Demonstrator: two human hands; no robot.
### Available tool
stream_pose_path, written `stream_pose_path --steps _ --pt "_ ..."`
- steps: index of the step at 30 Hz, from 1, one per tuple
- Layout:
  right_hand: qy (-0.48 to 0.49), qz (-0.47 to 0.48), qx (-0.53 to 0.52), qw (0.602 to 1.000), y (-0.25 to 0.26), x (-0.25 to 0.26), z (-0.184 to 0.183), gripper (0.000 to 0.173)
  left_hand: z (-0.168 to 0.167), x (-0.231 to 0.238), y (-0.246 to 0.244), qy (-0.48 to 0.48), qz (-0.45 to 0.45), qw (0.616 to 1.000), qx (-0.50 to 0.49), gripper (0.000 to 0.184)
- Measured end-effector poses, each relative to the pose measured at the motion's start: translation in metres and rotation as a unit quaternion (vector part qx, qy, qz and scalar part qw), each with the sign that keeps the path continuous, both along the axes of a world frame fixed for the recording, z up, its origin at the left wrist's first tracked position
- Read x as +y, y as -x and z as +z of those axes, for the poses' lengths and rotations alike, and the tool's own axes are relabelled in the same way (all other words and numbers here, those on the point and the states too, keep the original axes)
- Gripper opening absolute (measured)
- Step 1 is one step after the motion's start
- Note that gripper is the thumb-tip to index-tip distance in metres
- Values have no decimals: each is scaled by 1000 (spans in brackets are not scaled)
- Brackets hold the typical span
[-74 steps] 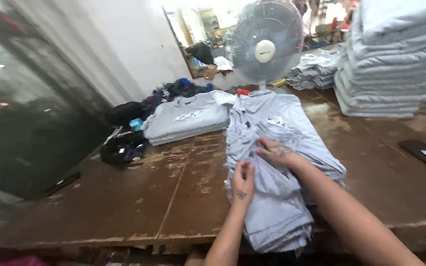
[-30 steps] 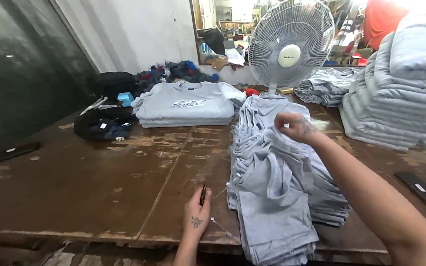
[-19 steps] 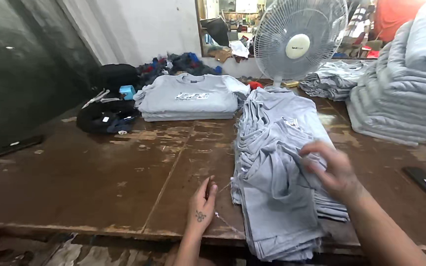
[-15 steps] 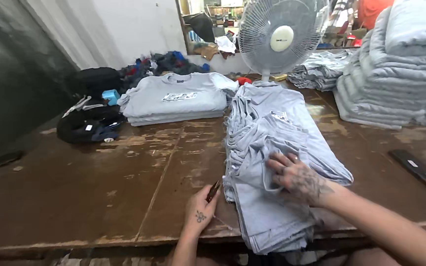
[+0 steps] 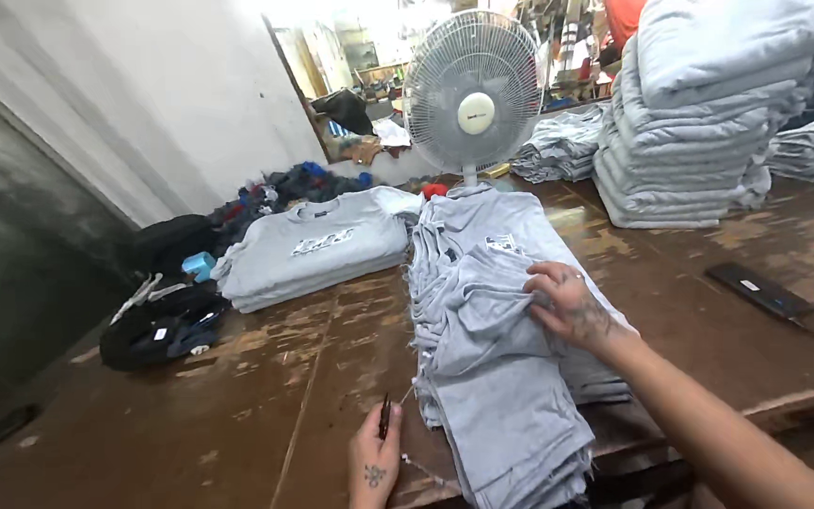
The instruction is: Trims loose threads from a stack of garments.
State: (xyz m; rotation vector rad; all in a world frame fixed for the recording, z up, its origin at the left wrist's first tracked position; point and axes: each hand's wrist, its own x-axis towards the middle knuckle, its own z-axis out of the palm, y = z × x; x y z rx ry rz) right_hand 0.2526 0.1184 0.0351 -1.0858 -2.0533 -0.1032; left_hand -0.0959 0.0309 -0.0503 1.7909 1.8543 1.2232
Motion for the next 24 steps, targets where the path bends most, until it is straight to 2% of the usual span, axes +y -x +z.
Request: stream_pose_path --steps 1,3,6,7,8,9,10,12,14,16,18,21,23,24 --pt "-63 2 -3 998 13 -13 9 24 1 2 -1 0 -4 1000 1 24" --pt "-108 42 -29 993 43 -40 23 30 1 2 -2 6 -5 1000 10 25" --pt "-80 82 -115 987 79 -47 24 60 0 0 -2 15 -4 1000 13 26" --pt "-18 73 -156 985 85 -45 27 61 0 0 -2 13 -4 1000 14 27" --pt "88 62 -193 975 89 -44 35 55 0 0 -1 11 -3 1000 12 27" --pt "193 50 -220 955 92 -39 43 50 0 -1 -1 9 -2 1000 8 26" --pt "253 49 -231 938 93 -32 47 48 0 -2 0 6 0 1000 5 26" --pt "249 89 -177 948 82 -20 47 38 -2 1 1 -10 6 1000 -7 26" --pt "167 132 -64 975 68 -12 42 26 -3 2 1 -37 24 998 -37 26" --pt "157 162 -6 974 50 -8 42 27 1 1 -2 -67 33 994 -77 28" --pt "198 194 -5 961 32 -5 41 34 20 7 -12 -124 -25 989 -81 28" --pt "224 224 -63 946 21 -7 28 36 60 21 -42 -191 -194 962 31 29" --pt "205 226 -121 945 23 -10 24 35 90 39 -66 -146 -269 938 165 46" --pt "207 218 -153 941 24 -14 28 33 105 50 -78 -81 -291 925 231 53"
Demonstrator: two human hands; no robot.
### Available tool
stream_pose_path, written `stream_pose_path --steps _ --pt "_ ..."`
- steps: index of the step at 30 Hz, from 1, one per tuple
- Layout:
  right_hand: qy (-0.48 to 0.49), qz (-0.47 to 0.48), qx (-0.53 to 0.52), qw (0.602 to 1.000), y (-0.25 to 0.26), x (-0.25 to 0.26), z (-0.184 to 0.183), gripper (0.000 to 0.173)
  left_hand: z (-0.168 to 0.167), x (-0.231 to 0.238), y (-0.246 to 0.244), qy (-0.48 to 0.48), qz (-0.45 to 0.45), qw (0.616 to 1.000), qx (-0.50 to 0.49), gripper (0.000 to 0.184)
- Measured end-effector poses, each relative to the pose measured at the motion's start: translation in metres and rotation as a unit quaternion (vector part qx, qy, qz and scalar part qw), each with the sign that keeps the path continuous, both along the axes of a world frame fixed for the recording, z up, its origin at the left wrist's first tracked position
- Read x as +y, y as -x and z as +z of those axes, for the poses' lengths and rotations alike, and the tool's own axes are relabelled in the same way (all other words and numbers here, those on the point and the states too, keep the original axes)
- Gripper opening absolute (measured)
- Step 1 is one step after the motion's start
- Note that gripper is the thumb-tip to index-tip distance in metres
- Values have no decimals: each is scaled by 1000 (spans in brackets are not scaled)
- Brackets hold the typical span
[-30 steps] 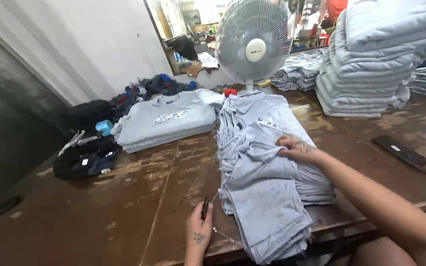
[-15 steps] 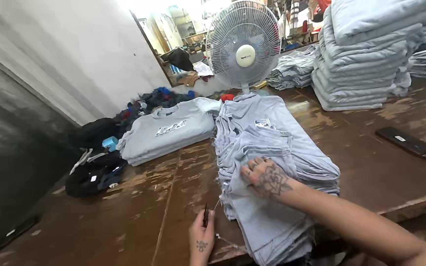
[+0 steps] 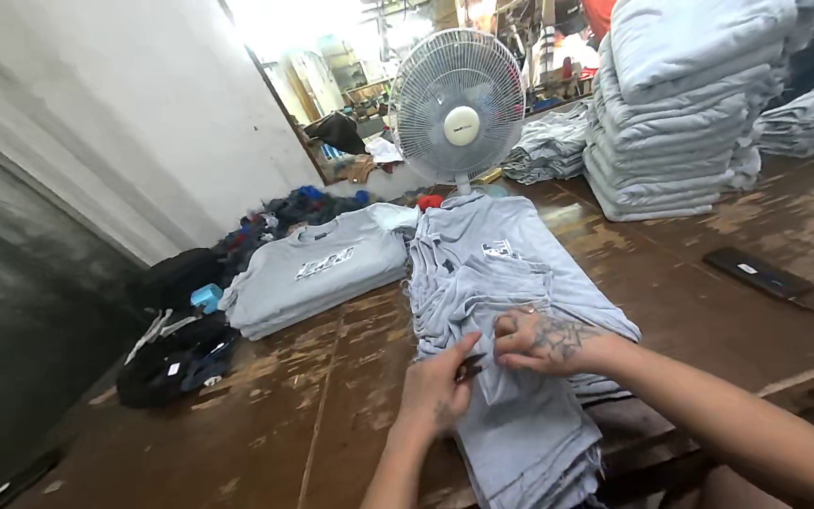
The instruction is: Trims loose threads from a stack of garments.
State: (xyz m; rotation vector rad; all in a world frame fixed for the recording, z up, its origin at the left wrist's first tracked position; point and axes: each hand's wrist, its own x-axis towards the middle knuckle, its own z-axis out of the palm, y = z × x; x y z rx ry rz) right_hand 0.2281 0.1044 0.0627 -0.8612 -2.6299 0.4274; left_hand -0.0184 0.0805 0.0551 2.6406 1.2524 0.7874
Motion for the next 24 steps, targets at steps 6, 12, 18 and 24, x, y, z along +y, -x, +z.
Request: stream_pose_path --steps 6,12,18,24 --pt "-14 -39 -118 992 -19 -14 12 38 60 33 -4 139 -41 984 103 23" --pt "16 -66 144 987 -31 5 26 26 70 60 -17 -1 -36 995 -98 29" --pt "88 -226 102 965 -48 56 -19 37 17 113 -44 110 148 982 45 43" --pt "-163 -117 120 972 14 3 -10 29 7 119 -40 98 148 983 -52 36"
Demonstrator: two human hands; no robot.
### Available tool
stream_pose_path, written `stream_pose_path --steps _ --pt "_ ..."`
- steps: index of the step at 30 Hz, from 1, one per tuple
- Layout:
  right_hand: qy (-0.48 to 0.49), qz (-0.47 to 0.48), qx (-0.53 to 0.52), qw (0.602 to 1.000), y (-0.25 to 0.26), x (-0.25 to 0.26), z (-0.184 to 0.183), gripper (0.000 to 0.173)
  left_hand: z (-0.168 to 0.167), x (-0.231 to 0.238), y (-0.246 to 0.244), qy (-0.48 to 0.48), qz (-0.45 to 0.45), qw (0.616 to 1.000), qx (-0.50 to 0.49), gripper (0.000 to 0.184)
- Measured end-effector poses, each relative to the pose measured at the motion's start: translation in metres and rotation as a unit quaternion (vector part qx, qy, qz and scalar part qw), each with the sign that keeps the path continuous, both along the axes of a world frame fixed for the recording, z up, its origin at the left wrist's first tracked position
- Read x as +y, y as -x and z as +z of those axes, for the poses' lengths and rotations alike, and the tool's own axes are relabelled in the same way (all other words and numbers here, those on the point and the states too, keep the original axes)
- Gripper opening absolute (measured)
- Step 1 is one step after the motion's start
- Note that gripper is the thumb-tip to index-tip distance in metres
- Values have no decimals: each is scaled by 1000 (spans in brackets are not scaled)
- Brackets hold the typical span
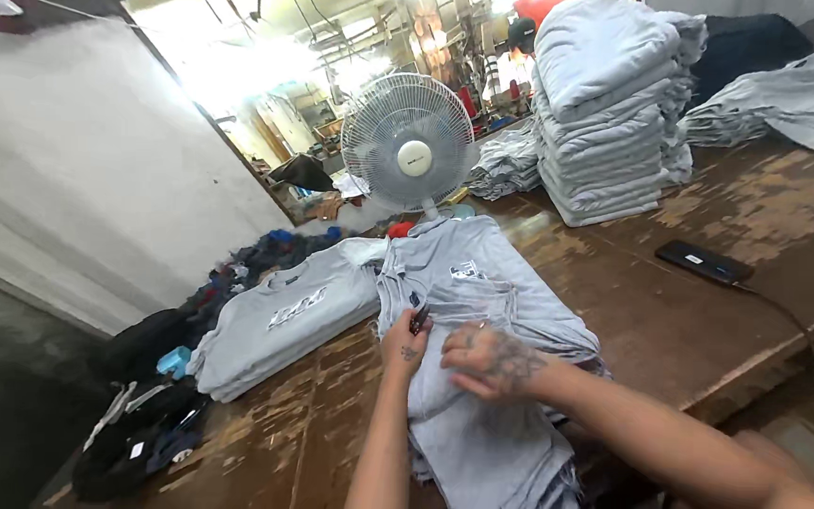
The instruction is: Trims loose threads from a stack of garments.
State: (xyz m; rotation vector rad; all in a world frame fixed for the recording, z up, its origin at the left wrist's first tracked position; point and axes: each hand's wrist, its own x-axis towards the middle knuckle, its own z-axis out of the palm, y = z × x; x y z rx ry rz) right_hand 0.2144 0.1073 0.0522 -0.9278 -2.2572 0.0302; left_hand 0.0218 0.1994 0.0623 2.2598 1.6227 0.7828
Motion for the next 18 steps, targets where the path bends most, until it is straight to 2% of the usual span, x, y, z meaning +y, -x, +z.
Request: stream_pose_path --steps 2,3,5,7,10,15,18 --pt "214 -19 -110 970 12 9 2 60 -6 -4 10 -21 -17 993 -111 33" --pt "270 -35 -121 955 15 20 0 67 -10 -9 19 -29 -19 981 -193 32" --pt "324 -55 -99 939 13 39 8 66 -5 -29 39 -22 -9 940 -340 32" --pt "342 -66 -95 933 14 48 11 64 -7 -66 64 -20 2 899 -437 27" --pt "365 -83 -117 920 25 58 14 65 -24 -128 107 -27 -33 854 -519 22" --pt "336 -101 -105 931 43 88 -6 64 -53 -197 144 -5 -25 861 -508 23" --pt "224 -103 -74 966 42 101 -23 55 -65 -216 168 22 -72 850 -521 26"
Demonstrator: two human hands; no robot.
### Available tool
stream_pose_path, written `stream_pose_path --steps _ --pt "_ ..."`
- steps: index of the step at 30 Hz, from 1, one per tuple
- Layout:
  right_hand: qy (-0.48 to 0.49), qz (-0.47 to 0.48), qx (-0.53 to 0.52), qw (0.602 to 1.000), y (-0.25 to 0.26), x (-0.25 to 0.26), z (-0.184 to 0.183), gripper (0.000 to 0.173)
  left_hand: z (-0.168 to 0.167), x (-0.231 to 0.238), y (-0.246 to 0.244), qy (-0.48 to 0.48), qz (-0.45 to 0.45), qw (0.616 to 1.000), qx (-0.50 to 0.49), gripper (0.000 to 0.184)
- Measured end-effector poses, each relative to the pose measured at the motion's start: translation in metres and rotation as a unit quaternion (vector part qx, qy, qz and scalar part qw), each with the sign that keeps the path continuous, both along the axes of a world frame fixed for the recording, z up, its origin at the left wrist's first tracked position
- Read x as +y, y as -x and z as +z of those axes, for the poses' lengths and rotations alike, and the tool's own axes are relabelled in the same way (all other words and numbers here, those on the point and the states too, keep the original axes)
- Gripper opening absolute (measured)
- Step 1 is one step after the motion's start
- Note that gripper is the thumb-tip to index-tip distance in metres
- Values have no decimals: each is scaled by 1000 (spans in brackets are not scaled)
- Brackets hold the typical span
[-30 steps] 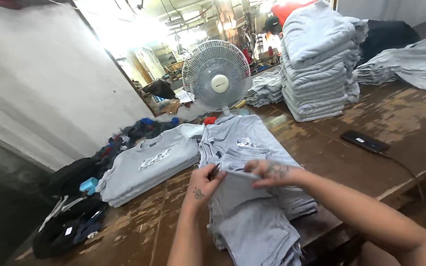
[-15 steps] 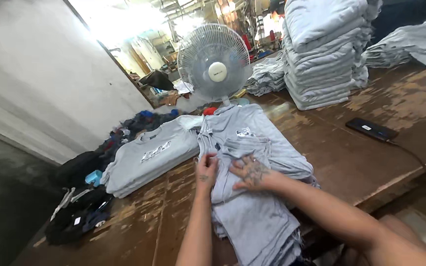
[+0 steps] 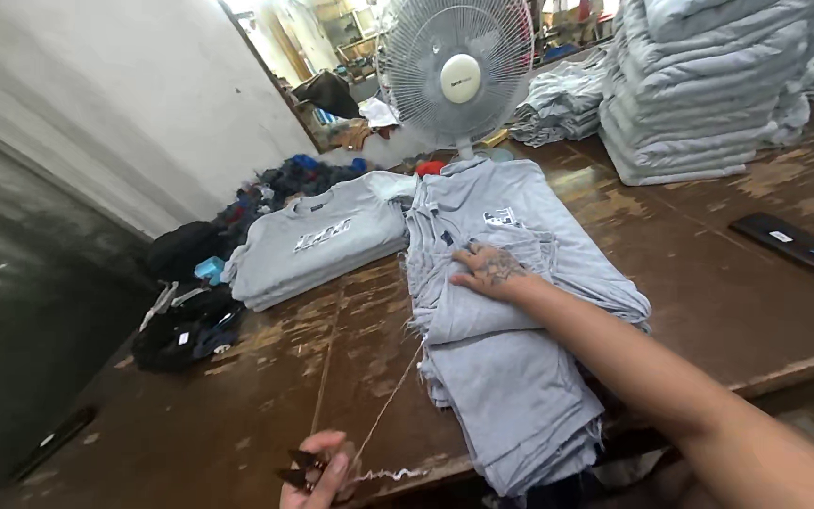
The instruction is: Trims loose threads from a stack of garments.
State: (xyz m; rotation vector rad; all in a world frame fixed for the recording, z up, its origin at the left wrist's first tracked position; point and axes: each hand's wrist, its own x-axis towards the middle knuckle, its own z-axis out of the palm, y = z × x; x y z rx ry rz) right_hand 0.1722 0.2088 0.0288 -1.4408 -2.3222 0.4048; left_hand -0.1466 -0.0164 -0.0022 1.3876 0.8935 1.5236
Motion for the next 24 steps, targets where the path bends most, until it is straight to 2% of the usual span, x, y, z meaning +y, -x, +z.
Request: stream_pose_path --steps 2,4,7,9,10,12,15,16,17,18,20,21,22,24 --pt "-32 13 -19 999 -5 7 -1 46 -14 -7 15 21 -3 1000 -12 27" --pt "-60 20 -50 997 -9 21 13 41 -23 -16 25 64 41 997 -1 26" --pt "-112 -1 -40 993 -14 35 36 36 -31 -28 34 111 118 985 58 33" --pt "-150 -24 -45 987 -9 39 8 39 -45 -34 32 132 151 975 92 34" --pt "-133 -35 -51 989 -3 35 -12 44 -50 -35 32 137 164 972 93 33" --pt "-108 -52 -74 990 2 33 -27 52 -51 -30 26 139 183 969 91 31" --pt "-19 -41 -85 995 -7 23 -19 60 -50 -29 23 152 192 966 83 32" --pt "-18 -35 -76 996 -11 17 -11 62 -49 -29 23 152 192 966 78 32" --pt "-67 -26 -51 996 -12 6 -6 61 -49 -30 23 151 194 967 69 32" --pt "-156 -10 -14 988 -10 -8 -4 55 -50 -33 23 149 197 968 53 32" --pt "-303 43 60 950 9 -39 8 40 -57 -32 25 136 205 969 15 32" --pt "-325 81 80 939 24 -59 13 33 -60 -31 26 130 210 969 -1 31" --pt "-306 128 79 940 39 -80 17 29 -63 -31 28 127 213 969 -13 31" --pt "-194 203 5 960 63 -107 28 26 -63 -26 29 117 207 971 -22 30"
